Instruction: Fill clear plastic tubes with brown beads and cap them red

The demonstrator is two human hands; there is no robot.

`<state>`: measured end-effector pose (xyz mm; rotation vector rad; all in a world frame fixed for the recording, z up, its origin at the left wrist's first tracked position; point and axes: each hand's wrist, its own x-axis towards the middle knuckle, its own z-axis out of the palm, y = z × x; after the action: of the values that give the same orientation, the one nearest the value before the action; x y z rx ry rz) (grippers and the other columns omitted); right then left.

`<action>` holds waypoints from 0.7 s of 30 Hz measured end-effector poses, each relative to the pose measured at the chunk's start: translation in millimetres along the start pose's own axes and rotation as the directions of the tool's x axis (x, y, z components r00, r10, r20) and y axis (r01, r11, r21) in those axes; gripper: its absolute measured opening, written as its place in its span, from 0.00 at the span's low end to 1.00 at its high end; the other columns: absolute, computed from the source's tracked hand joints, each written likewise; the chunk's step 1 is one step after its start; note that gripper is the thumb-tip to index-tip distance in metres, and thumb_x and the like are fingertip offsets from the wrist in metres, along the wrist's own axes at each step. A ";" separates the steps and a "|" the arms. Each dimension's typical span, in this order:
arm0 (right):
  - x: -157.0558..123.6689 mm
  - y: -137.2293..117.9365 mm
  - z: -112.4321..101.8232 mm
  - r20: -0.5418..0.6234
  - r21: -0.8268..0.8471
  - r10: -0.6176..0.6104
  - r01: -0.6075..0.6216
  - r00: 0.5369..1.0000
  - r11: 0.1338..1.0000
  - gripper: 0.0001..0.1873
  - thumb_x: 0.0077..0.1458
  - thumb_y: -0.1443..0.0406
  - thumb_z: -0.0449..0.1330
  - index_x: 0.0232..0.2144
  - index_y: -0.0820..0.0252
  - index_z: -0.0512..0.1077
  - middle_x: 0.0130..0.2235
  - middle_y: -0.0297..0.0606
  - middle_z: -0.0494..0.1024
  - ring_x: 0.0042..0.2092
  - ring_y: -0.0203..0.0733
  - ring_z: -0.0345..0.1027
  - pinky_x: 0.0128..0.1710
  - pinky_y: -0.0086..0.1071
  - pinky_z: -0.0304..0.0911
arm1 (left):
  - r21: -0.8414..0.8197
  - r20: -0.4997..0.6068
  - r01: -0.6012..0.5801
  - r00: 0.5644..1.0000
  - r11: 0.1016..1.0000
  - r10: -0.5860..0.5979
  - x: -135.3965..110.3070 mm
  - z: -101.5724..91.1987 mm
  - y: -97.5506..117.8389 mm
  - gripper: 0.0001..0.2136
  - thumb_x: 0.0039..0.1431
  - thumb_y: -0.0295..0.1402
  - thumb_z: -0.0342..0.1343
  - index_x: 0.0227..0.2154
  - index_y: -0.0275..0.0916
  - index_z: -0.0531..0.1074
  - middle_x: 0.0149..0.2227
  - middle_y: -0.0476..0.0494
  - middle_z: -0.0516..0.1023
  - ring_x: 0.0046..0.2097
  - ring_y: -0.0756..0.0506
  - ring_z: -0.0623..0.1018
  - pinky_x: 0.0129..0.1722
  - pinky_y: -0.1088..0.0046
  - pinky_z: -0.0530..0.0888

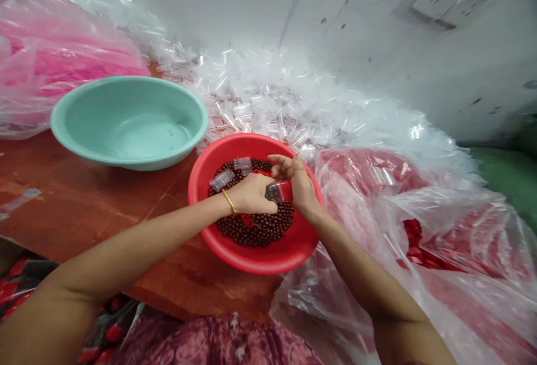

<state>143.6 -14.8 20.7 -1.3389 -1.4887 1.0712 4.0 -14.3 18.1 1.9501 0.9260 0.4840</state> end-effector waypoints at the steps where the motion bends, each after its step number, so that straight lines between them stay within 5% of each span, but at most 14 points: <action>1: 0.9 1.3 3.7 0.041 0.050 0.045 -0.047 0.998 0.998 0.38 0.56 0.41 0.35 0.48 0.60 0.69 0.31 0.38 0.72 0.32 0.37 0.66 0.35 0.33 0.64 | 0.038 -0.002 -0.006 1.000 0.999 0.006 -1.9 0.0 1.1 0.05 0.38 0.30 0.53 0.18 0.37 0.61 0.18 0.54 0.62 0.21 0.53 0.63 0.20 0.78 0.59; 5: -4.8 4.4 7.9 0.176 0.085 0.182 -0.200 0.967 0.976 0.37 0.56 0.42 0.39 0.58 0.56 0.59 0.44 0.40 0.72 0.43 0.40 0.66 0.47 0.37 0.62 | 0.237 0.009 -0.060 0.998 0.970 0.060 -8.2 0.8 2.8 0.03 0.39 0.28 0.52 0.21 0.36 0.67 0.20 0.50 0.67 0.23 0.51 0.67 0.23 0.76 0.63; 9: -13.6 -1.4 7.2 0.235 0.021 0.173 -0.183 0.957 0.983 0.36 0.55 0.42 0.42 0.58 0.54 0.59 0.49 0.40 0.70 0.49 0.42 0.63 0.54 0.41 0.55 | 0.344 0.046 -0.135 0.991 0.929 0.127 -6.8 2.7 0.5 0.09 0.41 0.27 0.54 0.30 0.34 0.72 0.28 0.44 0.75 0.30 0.46 0.73 0.30 0.72 0.69; 15: 7.2 -13.8 14.9 0.222 0.119 0.063 -0.092 0.973 0.989 0.43 0.54 0.39 0.29 0.56 0.56 0.62 0.46 0.42 0.72 0.46 0.42 0.66 0.48 0.39 0.60 | 0.336 -0.112 -0.117 0.980 0.935 0.163 -16.5 -19.8 9.9 0.09 0.44 0.30 0.56 0.31 0.35 0.72 0.31 0.45 0.76 0.33 0.47 0.74 0.34 0.72 0.70; 18: 15.6 -7.8 22.5 0.301 -0.249 0.119 -0.042 0.946 0.968 0.38 0.57 0.43 0.33 0.45 0.61 0.70 0.40 0.44 0.75 0.39 0.41 0.69 0.39 0.35 0.63 | 0.255 -0.282 0.075 0.959 0.964 0.000 -63.5 -48.4 9.9 0.10 0.50 0.36 0.54 0.33 0.36 0.72 0.28 0.50 0.75 0.30 0.51 0.73 0.32 0.77 0.68; 21: 6.3 3.5 33.5 0.496 -0.729 0.243 0.248 0.833 0.638 0.26 0.55 0.48 0.48 0.34 0.64 0.74 0.34 0.47 0.77 0.36 0.45 0.71 0.35 0.35 0.62 | 0.250 -0.494 0.363 0.845 0.898 -0.205 -150.5 -72.3 -9.3 0.11 0.52 0.40 0.54 0.35 0.41 0.70 0.28 0.58 0.75 0.29 0.55 0.70 0.30 0.80 0.66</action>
<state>112.0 -10.2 8.3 -1.6528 -2.6192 0.8617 -143.2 -86.0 52.0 1.9757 1.6776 0.6572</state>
